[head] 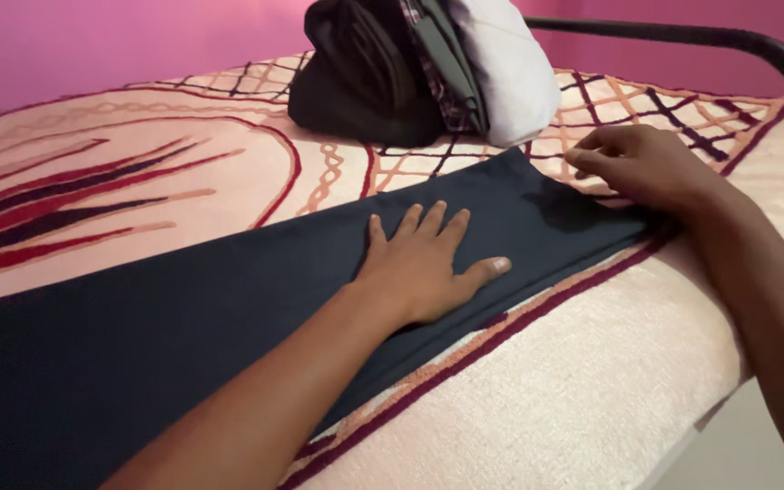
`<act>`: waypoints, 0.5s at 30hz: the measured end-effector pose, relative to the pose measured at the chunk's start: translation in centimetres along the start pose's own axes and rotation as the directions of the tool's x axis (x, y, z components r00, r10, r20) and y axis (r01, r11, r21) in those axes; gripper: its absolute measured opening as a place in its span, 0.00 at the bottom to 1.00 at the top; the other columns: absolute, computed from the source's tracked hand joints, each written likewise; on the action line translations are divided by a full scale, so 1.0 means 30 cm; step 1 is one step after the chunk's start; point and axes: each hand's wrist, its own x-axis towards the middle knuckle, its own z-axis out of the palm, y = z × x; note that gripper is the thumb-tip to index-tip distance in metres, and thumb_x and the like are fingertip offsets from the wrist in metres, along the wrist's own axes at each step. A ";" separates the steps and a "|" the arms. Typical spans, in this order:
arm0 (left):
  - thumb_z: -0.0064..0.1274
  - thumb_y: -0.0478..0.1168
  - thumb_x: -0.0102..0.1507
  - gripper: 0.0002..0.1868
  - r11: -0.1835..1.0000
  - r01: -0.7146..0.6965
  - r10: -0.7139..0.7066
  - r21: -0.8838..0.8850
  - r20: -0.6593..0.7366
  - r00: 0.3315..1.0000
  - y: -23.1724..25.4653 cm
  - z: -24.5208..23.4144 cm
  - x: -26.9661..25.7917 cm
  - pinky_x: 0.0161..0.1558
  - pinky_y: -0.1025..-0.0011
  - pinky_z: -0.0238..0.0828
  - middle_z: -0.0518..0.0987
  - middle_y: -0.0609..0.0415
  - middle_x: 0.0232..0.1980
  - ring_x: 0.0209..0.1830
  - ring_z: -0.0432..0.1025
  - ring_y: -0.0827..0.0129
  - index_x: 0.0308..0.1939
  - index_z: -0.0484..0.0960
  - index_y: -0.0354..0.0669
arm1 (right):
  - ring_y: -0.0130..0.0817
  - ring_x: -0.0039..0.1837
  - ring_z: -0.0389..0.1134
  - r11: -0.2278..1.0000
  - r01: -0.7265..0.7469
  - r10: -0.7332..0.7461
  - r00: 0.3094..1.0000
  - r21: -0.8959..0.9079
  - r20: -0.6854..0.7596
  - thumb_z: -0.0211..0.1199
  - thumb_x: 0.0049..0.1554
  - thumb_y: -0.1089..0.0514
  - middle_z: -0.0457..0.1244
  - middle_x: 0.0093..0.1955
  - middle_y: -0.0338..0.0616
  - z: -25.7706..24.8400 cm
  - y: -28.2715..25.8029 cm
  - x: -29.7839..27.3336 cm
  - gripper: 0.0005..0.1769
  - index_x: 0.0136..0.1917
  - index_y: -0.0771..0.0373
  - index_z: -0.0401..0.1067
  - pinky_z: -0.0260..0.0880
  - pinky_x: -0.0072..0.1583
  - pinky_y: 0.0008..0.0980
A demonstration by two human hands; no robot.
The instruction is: The person folds a large piece of dark fabric on a bed. They smooth the fabric, fold it lengthwise, and then fold it multiple times into a compact rectangular shape.
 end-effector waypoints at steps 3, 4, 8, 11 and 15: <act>0.29 0.77 0.61 0.52 1.000 0.004 -0.004 0.007 0.014 1.000 0.006 -0.009 -0.007 0.74 0.33 0.24 0.42 0.47 0.84 0.84 0.35 0.50 0.80 0.47 0.51 | 0.44 0.50 0.73 0.974 -0.085 0.113 0.985 -0.209 0.130 0.58 0.55 0.29 0.74 0.48 0.56 0.010 0.037 0.019 0.38 0.63 0.60 0.80 0.71 0.55 0.41; 0.29 0.77 0.61 0.52 1.000 0.007 -0.008 0.010 0.017 1.000 0.008 -0.012 -0.009 0.75 0.33 0.24 0.42 0.48 0.84 0.84 0.34 0.50 0.80 0.47 0.51 | 0.43 0.50 0.72 0.980 -0.081 0.107 0.985 -0.182 0.138 0.57 0.55 0.27 0.73 0.48 0.54 0.006 0.044 0.021 0.40 0.62 0.60 0.80 0.70 0.54 0.40; 0.29 0.77 0.62 0.52 1.000 -0.005 0.004 0.020 0.039 0.999 0.009 -0.020 -0.015 0.75 0.34 0.24 0.41 0.46 0.84 0.84 0.33 0.49 0.81 0.46 0.50 | 0.41 0.49 0.70 0.985 -0.073 0.099 0.981 -0.153 0.165 0.57 0.55 0.24 0.72 0.48 0.54 -0.004 0.045 0.019 0.42 0.58 0.64 0.80 0.69 0.53 0.39; 0.28 0.77 0.62 0.52 1.000 -0.020 0.019 0.011 0.048 0.999 0.014 -0.014 -0.019 0.75 0.34 0.24 0.42 0.45 0.84 0.84 0.33 0.49 0.81 0.46 0.49 | 0.41 0.51 0.71 0.983 -0.120 0.144 0.974 -0.140 0.175 0.57 0.54 0.25 0.72 0.50 0.55 -0.003 0.032 0.003 0.41 0.61 0.61 0.78 0.69 0.55 0.39; 0.28 0.75 0.64 0.51 0.996 -0.087 0.088 -0.010 0.049 0.995 0.031 -0.010 -0.023 0.75 0.34 0.25 0.42 0.44 0.84 0.84 0.34 0.50 0.80 0.47 0.44 | 0.41 0.57 0.74 0.985 -0.103 0.134 0.962 -0.140 0.238 0.57 0.50 0.28 0.73 0.56 0.53 -0.016 0.014 -0.015 0.41 0.65 0.57 0.77 0.69 0.61 0.38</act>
